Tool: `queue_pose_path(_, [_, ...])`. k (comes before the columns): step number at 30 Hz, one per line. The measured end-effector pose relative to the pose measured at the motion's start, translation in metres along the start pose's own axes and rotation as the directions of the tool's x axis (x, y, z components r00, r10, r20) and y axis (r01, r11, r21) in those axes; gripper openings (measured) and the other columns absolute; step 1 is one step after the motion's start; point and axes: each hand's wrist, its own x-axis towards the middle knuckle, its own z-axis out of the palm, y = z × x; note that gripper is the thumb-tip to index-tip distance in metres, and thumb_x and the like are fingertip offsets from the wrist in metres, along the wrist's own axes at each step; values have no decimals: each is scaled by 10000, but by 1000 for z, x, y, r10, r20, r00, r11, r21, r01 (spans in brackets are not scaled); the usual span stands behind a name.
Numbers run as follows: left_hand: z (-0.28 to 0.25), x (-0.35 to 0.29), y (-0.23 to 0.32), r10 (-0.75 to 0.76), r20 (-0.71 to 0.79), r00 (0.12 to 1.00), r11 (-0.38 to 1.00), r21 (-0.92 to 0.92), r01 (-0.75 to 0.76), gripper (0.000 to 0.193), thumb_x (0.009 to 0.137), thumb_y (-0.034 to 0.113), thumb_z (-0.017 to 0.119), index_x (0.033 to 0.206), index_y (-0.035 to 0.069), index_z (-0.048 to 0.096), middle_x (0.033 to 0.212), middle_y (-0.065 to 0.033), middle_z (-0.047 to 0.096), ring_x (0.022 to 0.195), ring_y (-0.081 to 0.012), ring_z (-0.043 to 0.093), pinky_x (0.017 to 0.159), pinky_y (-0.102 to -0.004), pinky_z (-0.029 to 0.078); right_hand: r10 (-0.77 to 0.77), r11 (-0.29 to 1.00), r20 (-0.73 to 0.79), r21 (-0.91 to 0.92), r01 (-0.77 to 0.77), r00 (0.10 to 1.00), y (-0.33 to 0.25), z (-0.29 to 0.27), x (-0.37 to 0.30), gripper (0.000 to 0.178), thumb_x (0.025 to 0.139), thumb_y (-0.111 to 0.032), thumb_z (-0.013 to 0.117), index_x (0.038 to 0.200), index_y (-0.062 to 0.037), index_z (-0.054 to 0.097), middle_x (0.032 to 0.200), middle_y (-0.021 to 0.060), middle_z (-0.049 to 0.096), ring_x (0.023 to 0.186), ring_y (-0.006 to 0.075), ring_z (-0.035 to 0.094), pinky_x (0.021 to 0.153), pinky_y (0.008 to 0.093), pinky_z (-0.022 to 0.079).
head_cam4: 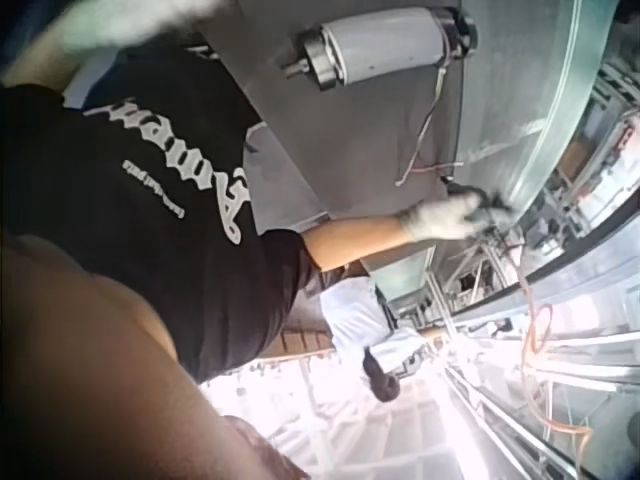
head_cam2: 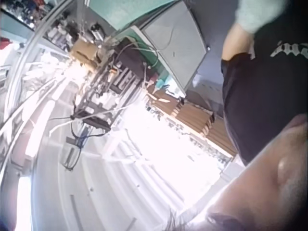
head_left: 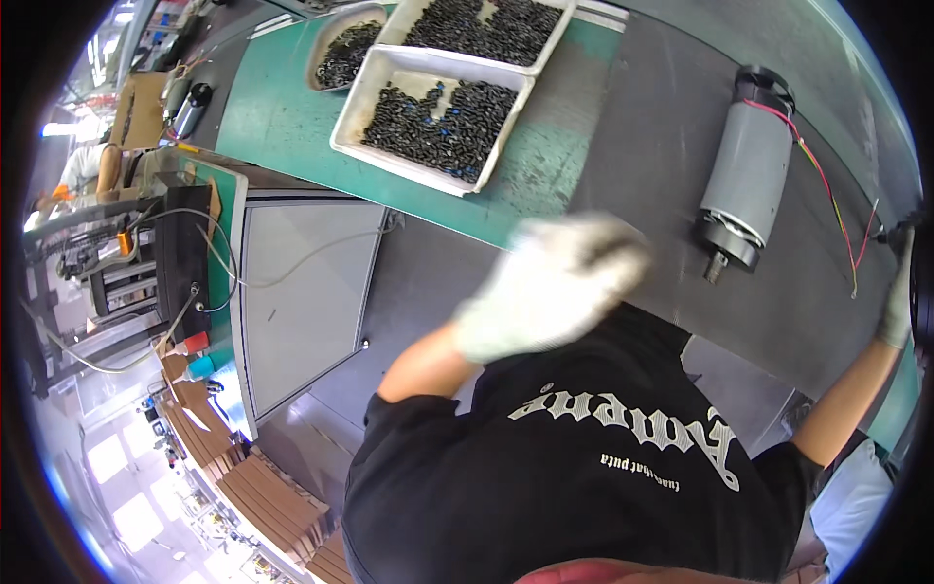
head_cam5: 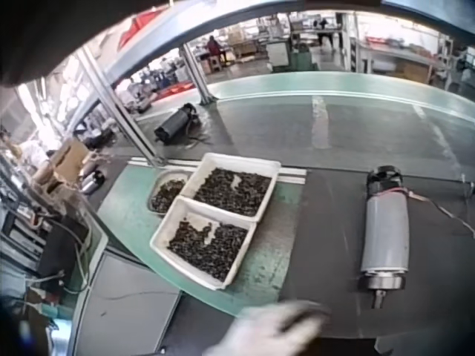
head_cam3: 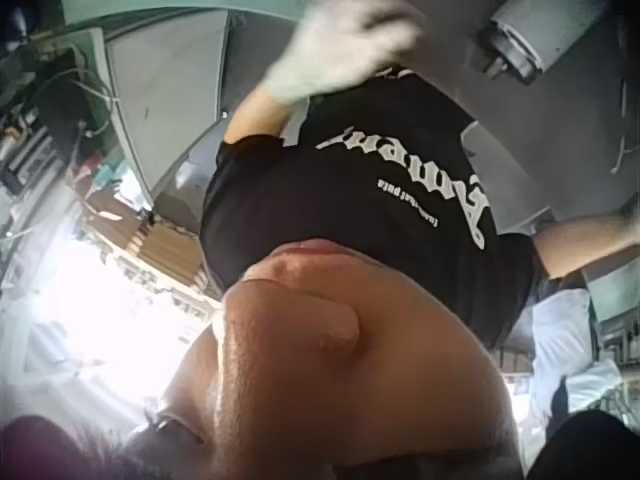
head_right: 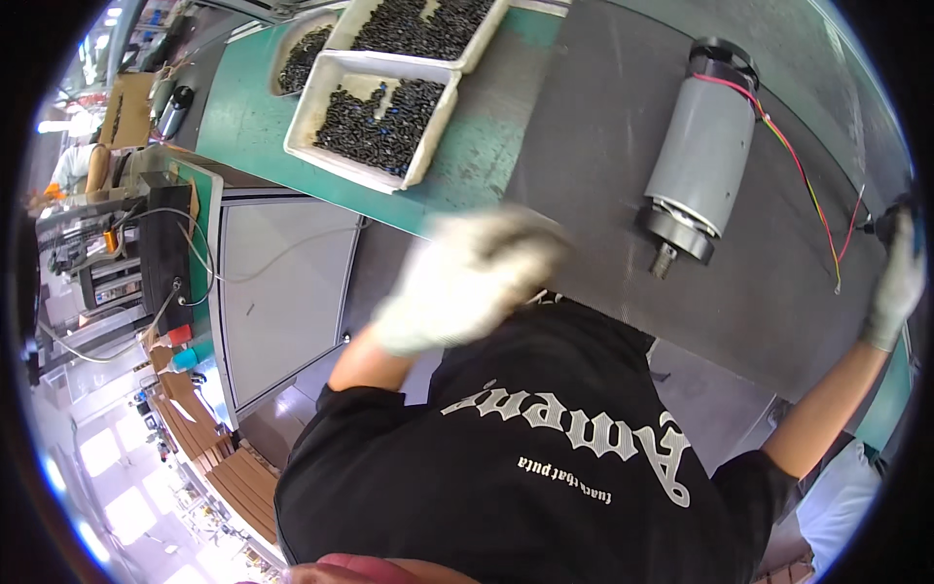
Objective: Assembling cooling fans onto electric motors using an electric screwdriver and pliers.
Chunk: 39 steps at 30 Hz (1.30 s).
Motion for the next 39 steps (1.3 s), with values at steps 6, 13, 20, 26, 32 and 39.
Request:
queue_pose_path(6, [-200,7,-126,2,-837,547,689,398,605,238,881,212,613,982,19,711,919,-155,717,861,-271,690,797,-350,514,-97,885,131,-441,146,987,68,60,-69,427,961,-225,550,1341,-31,519,1284,192,568,1190,315,548,1010,380,415])
queue_pose_path(13, [-273,44,-195,-33,-691,722,589,570,573,257,845,244,635,990,47,716,944,-168,710,914,-311,678,824,-371,513,110,883,7,-460,-95,994,54,70,-78,411,954,-214,548,1332,-54,530,1277,186,569,1177,324,551,1004,389,416])
queue_pose_path(20, [-284,67,-219,-242,-579,778,522,598,608,241,832,243,645,970,59,715,957,-188,695,940,-340,660,848,-406,508,107,851,15,-519,-83,994,54,70,-83,410,945,-238,575,1313,-60,547,1250,184,579,1149,327,566,985,393,430])
queue_pose_path(26, [-289,62,-236,-158,-633,758,434,645,629,225,827,253,654,934,62,710,984,-194,683,972,-349,643,874,-417,495,91,852,-5,-518,-80,996,58,71,-84,415,941,-249,583,1317,-76,551,1236,180,587,1142,316,573,979,391,436])
queue_pose_path(32, [-284,59,-229,-139,-587,798,421,694,584,213,835,249,645,909,57,699,981,-193,677,968,-354,638,872,-424,494,131,847,-12,-518,-118,991,61,71,-83,413,940,-257,584,1323,-108,556,1238,171,590,1141,301,579,978,387,439])
queue_pose_path(39, [-280,54,-237,-69,-513,855,306,805,508,259,851,246,627,1030,61,659,1062,-193,649,989,-368,624,874,-434,496,83,863,-16,-498,-80,996,65,74,-80,408,937,-253,586,1320,-115,561,1243,166,590,1144,301,580,979,390,440])
